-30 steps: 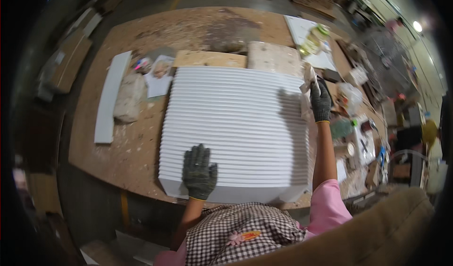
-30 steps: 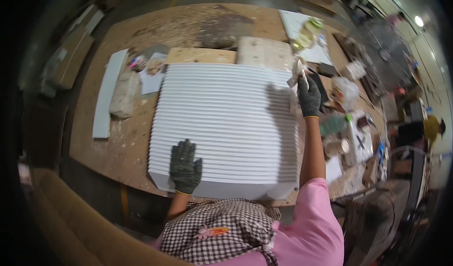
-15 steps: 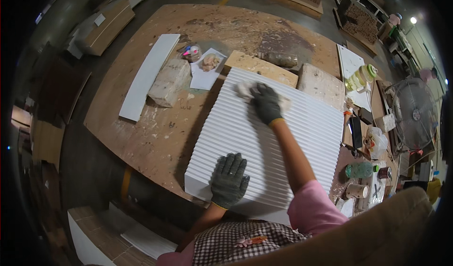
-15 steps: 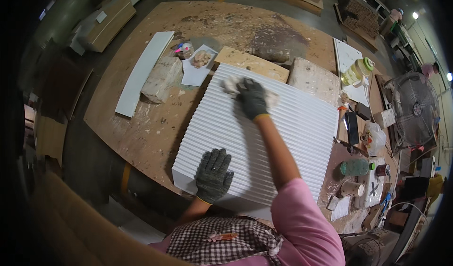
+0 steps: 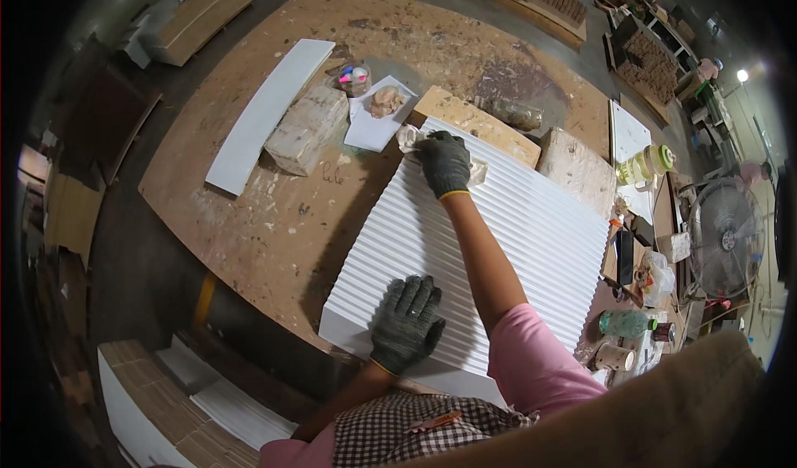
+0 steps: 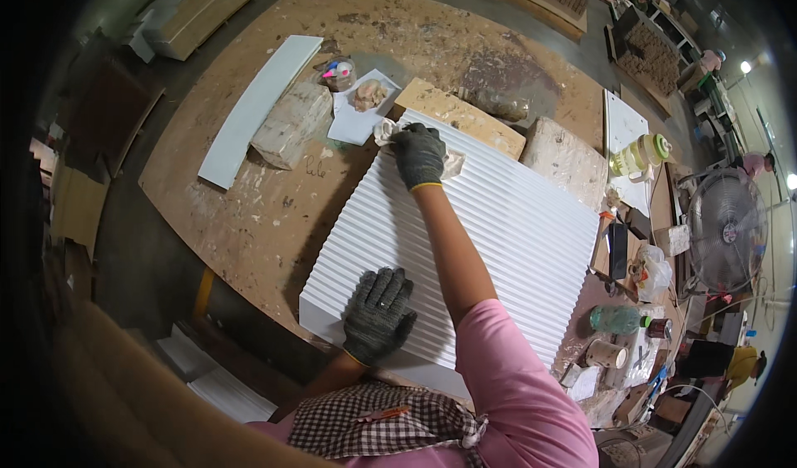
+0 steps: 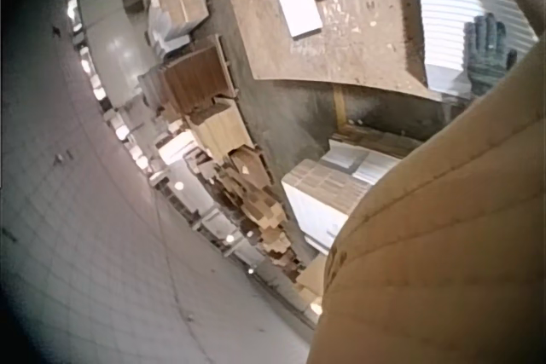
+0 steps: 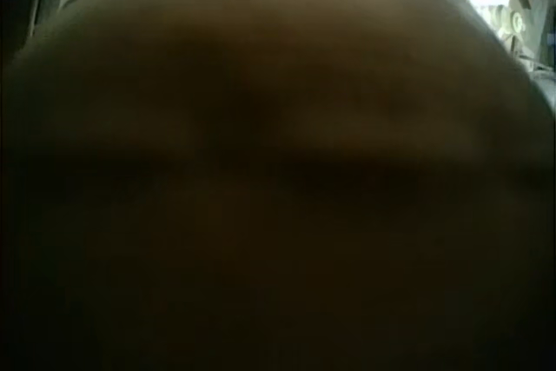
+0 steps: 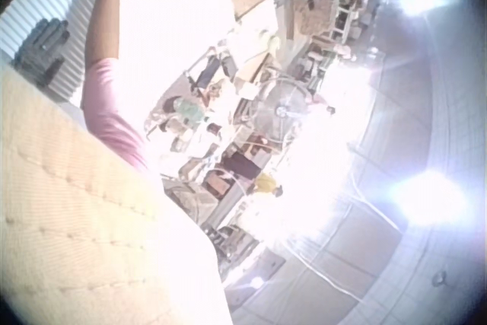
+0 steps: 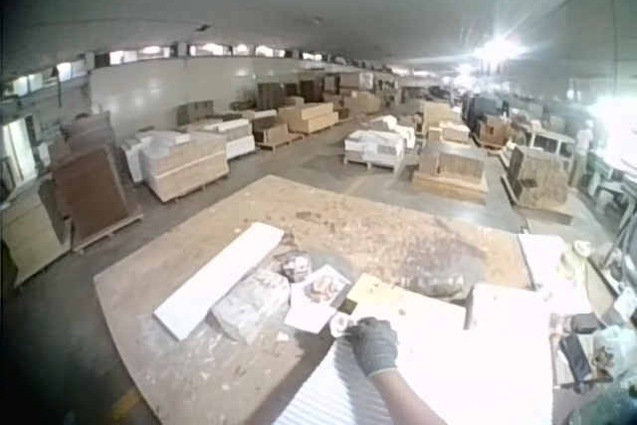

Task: The person wipes a corrugated white furniture panel with a cloth, cleaning the grooves and the flat surface.

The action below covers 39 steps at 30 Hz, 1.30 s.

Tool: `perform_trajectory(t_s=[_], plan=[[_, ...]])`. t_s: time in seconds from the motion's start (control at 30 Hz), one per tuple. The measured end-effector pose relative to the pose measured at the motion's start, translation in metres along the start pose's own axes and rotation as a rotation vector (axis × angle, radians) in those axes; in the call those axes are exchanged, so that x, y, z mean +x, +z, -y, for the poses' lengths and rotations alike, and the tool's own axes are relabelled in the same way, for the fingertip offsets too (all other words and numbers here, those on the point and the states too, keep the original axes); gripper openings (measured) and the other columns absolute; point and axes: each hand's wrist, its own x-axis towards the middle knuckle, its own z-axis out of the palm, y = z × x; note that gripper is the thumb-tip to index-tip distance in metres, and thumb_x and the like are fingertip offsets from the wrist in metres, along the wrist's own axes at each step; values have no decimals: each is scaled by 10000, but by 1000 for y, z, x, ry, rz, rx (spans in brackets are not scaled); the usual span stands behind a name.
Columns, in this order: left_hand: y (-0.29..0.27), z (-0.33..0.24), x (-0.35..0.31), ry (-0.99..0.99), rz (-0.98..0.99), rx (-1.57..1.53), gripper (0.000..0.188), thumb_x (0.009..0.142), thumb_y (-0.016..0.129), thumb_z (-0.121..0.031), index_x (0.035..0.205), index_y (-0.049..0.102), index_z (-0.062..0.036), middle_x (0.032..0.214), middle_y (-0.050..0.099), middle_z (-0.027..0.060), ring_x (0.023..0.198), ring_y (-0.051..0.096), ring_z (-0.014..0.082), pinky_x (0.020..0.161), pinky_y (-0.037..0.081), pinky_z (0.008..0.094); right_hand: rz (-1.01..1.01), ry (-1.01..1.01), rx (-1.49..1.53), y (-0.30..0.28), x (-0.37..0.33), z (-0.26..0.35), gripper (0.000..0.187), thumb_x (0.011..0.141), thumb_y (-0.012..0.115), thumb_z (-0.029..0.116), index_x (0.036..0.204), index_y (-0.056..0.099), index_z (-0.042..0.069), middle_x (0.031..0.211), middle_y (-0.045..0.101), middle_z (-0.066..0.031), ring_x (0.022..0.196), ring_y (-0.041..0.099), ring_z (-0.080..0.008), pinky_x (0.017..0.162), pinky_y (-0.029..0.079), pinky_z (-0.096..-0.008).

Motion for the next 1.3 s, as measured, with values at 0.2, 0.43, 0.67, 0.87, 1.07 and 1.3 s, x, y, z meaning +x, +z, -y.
perform_trajectory(t_s=[0.2,0.43,0.67,0.87,1.07,1.3], plan=[[-3,3,-8,-9,-27,-33,511,930,599,-360,1307,632,-17,1438,553,212,1355,494,392,1179,308,573,-7,26,-64,-54,-59,-61,172,747,804,312,904,803,242,1022,722,-64,976,642,-322,848,507,-454],[-4,-5,1,-8,-37,-73,497,920,604,-354,1279,640,-13,1414,564,219,1331,510,389,1161,329,563,-5,81,-238,-10,5,22,149,764,785,323,871,788,219,974,706,-73,943,639,-332,824,505,-458],[-5,5,-8,-13,1,-67,514,967,532,-346,1325,604,15,1435,547,235,1363,476,397,1197,273,552,59,166,-119,-31,-29,8,167,783,776,320,924,790,230,1030,704,-65,977,635,-330,847,514,-473],[-12,-4,-5,-5,-65,-25,508,918,620,-333,1318,610,-20,1427,562,206,1340,510,378,1171,319,558,1,41,-255,-9,8,39,117,781,757,258,871,776,186,992,720,-54,961,654,-321,834,523,-470],[-6,11,-5,-44,-76,-91,495,968,586,-316,1393,578,-64,1507,494,193,1424,424,352,1219,260,541,-59,196,556,-24,21,-8,336,878,738,323,1033,770,27,988,752,-161,913,715,-253,847,537,-353],[-32,91,8,-444,-241,251,665,989,540,-472,1509,404,-80,1459,513,216,1320,509,419,1116,398,556,-126,-33,-178,-90,-128,-63,288,706,860,319,983,798,274,1135,724,-69,1071,641,-344,919,516,-473]])
